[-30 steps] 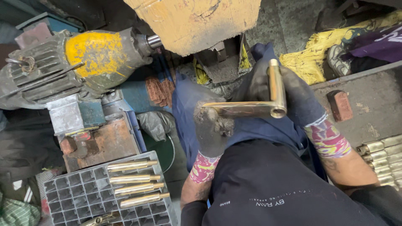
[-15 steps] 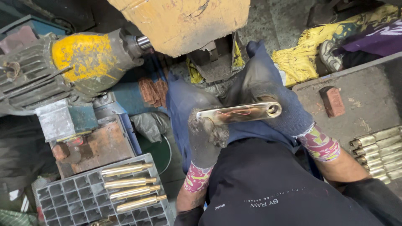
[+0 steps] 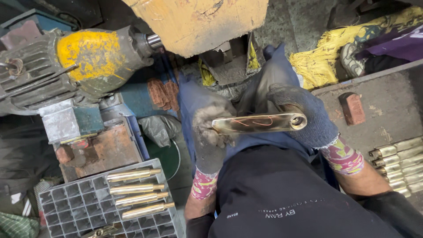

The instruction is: The person is polishing metal parts using a grinding machine. They hold each part against the rotating wheel, rotate it to polish different sides, and then place it into a crate.

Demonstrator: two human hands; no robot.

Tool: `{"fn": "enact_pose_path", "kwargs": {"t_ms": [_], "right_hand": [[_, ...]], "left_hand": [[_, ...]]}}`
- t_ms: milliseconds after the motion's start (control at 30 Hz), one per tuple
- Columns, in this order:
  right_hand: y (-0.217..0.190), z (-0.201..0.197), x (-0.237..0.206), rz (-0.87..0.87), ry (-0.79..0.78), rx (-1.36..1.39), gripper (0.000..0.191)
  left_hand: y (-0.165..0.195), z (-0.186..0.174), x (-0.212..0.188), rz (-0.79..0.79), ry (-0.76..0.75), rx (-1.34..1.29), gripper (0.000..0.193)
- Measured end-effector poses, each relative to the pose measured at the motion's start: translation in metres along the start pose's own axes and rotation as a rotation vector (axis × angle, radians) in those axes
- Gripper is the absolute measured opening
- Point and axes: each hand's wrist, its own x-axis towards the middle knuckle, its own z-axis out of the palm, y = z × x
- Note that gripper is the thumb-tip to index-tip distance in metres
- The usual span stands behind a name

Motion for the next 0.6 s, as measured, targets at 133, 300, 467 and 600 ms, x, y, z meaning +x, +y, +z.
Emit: {"fn": "enact_pose_path", "kwargs": {"t_ms": [133, 300, 467, 600], "right_hand": [[-0.002, 0.001, 0.003, -0.007, -0.036, -0.024, 0.046], [-0.001, 0.006, 0.005, 0.008, -0.07, -0.085, 0.051], [-0.008, 0.004, 0.011, -0.005, -0.093, -0.087, 0.052], [-0.018, 0.001, 0.02, -0.023, -0.11, -0.112, 0.05]], "left_hand": [[0.002, -0.008, 0.004, 0.147, -0.003, 0.17, 0.04], [-0.003, -0.019, 0.001, 0.273, 0.05, 0.743, 0.024], [-0.007, -0.022, 0.002, 0.147, 0.059, 0.603, 0.026], [-0.013, -0.031, 0.004, 0.291, 0.017, 0.817, 0.02]]}}
